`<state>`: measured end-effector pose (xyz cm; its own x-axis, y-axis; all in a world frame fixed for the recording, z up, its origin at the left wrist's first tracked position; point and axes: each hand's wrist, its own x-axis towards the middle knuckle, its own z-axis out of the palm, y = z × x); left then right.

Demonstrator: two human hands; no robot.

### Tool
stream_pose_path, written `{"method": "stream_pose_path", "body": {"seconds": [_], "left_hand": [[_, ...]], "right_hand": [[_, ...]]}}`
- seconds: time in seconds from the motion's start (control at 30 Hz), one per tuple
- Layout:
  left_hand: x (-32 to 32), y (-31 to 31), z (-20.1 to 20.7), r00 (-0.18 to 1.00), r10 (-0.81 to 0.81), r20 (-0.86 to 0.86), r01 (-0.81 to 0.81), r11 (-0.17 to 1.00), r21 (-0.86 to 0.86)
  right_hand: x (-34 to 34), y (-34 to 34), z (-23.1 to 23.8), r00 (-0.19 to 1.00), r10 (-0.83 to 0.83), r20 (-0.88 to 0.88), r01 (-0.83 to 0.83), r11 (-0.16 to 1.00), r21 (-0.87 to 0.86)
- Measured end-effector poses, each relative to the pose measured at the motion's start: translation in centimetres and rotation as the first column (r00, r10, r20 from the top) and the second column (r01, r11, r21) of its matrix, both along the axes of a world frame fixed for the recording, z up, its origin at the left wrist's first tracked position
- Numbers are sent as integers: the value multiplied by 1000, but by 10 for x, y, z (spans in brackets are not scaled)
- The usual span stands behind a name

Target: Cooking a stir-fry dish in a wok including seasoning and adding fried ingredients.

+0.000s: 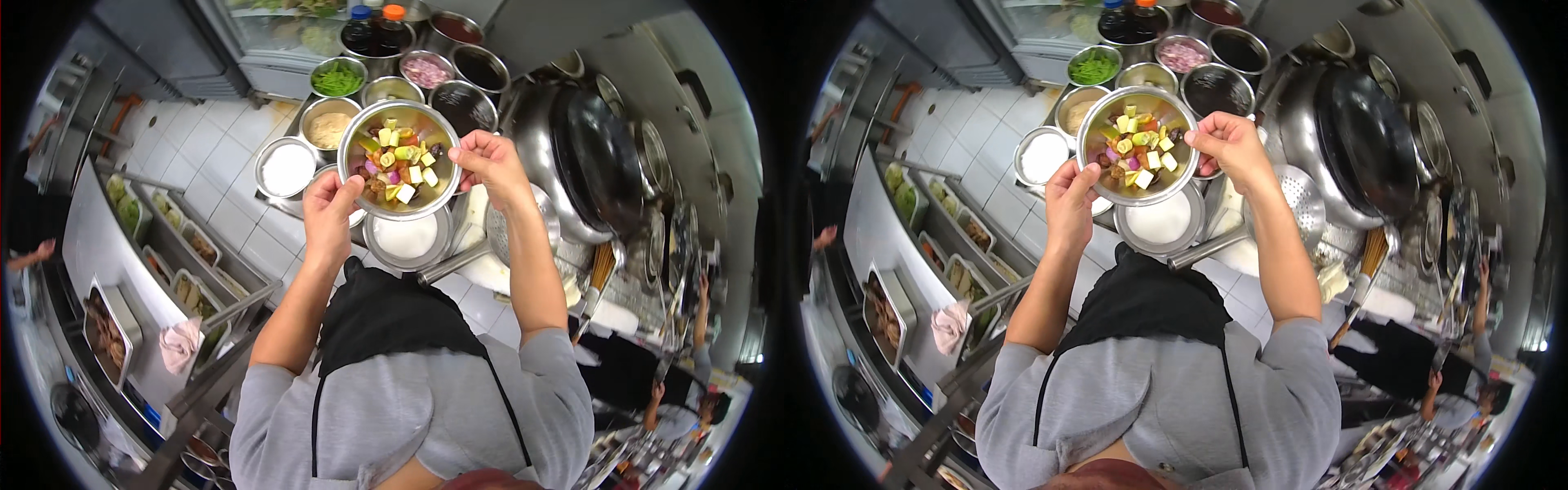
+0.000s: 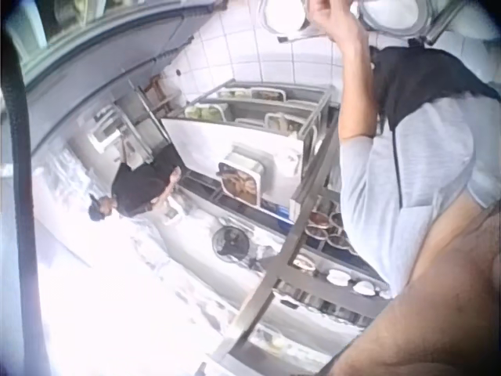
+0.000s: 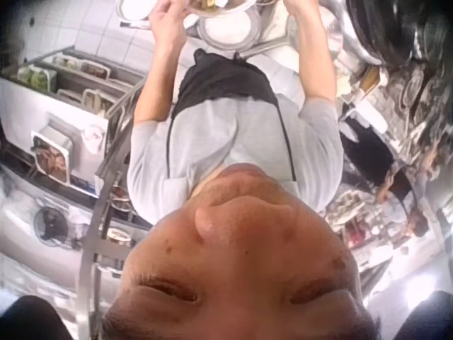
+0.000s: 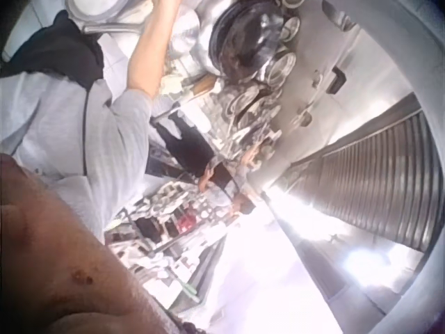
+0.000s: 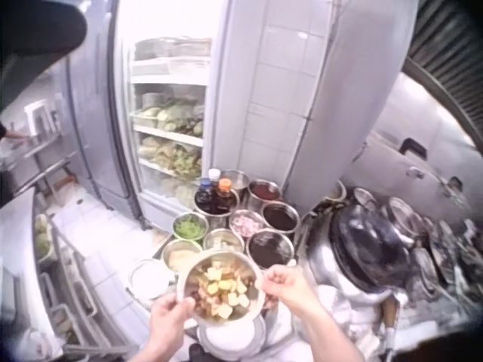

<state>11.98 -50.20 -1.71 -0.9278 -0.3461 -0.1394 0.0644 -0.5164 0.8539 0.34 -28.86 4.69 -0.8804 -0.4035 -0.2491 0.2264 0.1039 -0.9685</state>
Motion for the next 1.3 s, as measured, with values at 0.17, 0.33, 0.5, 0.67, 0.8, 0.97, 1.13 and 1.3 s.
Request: {"method": "stream_pose_path", "body": {"seconds": [0.17, 0.33, 0.5, 0.67, 0.8, 0.97, 1.13, 1.3], "left_hand": [[-10, 14, -1, 989, -146, -25, 146, 989, -21], [-11, 42, 28, 889, -420, -180, 447, 882, 150], [-7, 73, 29, 832, -538, -133, 544, 839, 5], [4, 125, 26, 819, -568, -81, 571, 821, 20], [12, 165, 23, 826, -563, -26, 563, 826, 6], [20, 207, 22, 857, -516, 22, 516, 857, -1], [33, 225, 31, 870, -489, 55, 492, 870, -39], [37, 215, 28, 903, -423, 69, 427, 903, -54]], "right_hand": [[34, 40, -12, 971, -138, 195, 176, 965, -194], [71, 123, -9, 898, -365, 244, 431, 840, -330], [93, 213, 15, 738, -666, 109, 651, 660, -374], [87, 293, 18, 643, -766, 17, 704, 583, -405], [46, 354, 16, 509, -858, -70, 798, 501, -335], [-41, 422, -30, 477, -568, -670, 879, 291, 379], [-84, 418, -35, 510, 0, -860, 844, 191, 501], [-80, 405, 19, 343, 142, -928, 920, 146, 362]]}}
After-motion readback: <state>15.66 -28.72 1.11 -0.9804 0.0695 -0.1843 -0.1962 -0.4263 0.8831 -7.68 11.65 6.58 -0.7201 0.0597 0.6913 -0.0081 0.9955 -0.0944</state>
